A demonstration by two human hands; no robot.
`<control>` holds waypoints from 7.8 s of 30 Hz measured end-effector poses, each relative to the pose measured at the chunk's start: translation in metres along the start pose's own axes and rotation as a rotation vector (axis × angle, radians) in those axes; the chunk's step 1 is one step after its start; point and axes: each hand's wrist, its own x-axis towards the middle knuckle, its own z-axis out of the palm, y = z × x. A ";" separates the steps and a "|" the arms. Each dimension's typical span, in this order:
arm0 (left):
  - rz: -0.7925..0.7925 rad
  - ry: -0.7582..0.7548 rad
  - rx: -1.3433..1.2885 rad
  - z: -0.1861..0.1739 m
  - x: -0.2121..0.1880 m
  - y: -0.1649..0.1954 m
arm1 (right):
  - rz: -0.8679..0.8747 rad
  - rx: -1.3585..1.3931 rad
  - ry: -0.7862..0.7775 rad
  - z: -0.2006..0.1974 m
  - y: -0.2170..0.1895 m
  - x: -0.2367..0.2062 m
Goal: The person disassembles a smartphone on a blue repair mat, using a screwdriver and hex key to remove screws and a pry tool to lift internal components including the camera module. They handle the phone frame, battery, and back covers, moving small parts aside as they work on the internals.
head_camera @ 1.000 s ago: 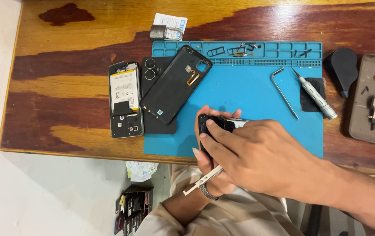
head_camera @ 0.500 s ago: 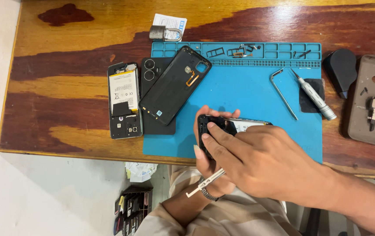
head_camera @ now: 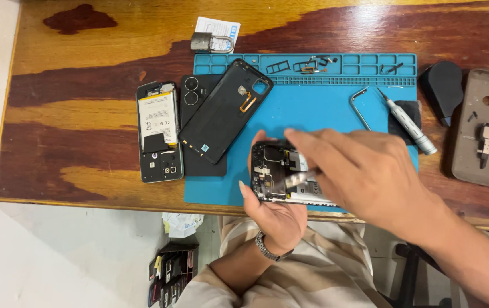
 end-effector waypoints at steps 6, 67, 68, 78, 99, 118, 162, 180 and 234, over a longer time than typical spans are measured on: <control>-0.055 0.003 -0.032 0.002 0.006 0.002 | 0.057 -0.010 0.009 0.010 0.017 0.003; 0.051 -0.995 1.641 0.007 0.048 0.116 | 0.784 0.185 -0.058 0.014 0.012 -0.069; 0.053 -1.020 1.660 0.009 0.049 0.115 | 0.790 0.157 -0.036 0.016 0.012 -0.068; 0.093 -1.054 1.666 0.013 0.057 0.113 | 0.823 0.128 0.095 0.018 0.010 -0.072; 0.224 -1.056 1.663 0.010 0.067 0.106 | 0.698 0.045 0.254 0.016 -0.006 -0.083; 0.333 -1.041 1.711 0.009 0.062 0.099 | 0.519 0.527 0.774 0.062 0.019 -0.139; 0.344 -1.004 1.694 0.002 0.061 0.101 | 0.238 0.304 0.285 0.052 -0.031 -0.097; 0.373 -0.834 1.778 0.011 0.051 0.097 | 0.215 0.289 0.368 0.064 -0.034 -0.109; 0.300 -0.854 1.697 0.008 0.044 0.103 | 0.145 0.048 0.270 0.073 -0.052 -0.114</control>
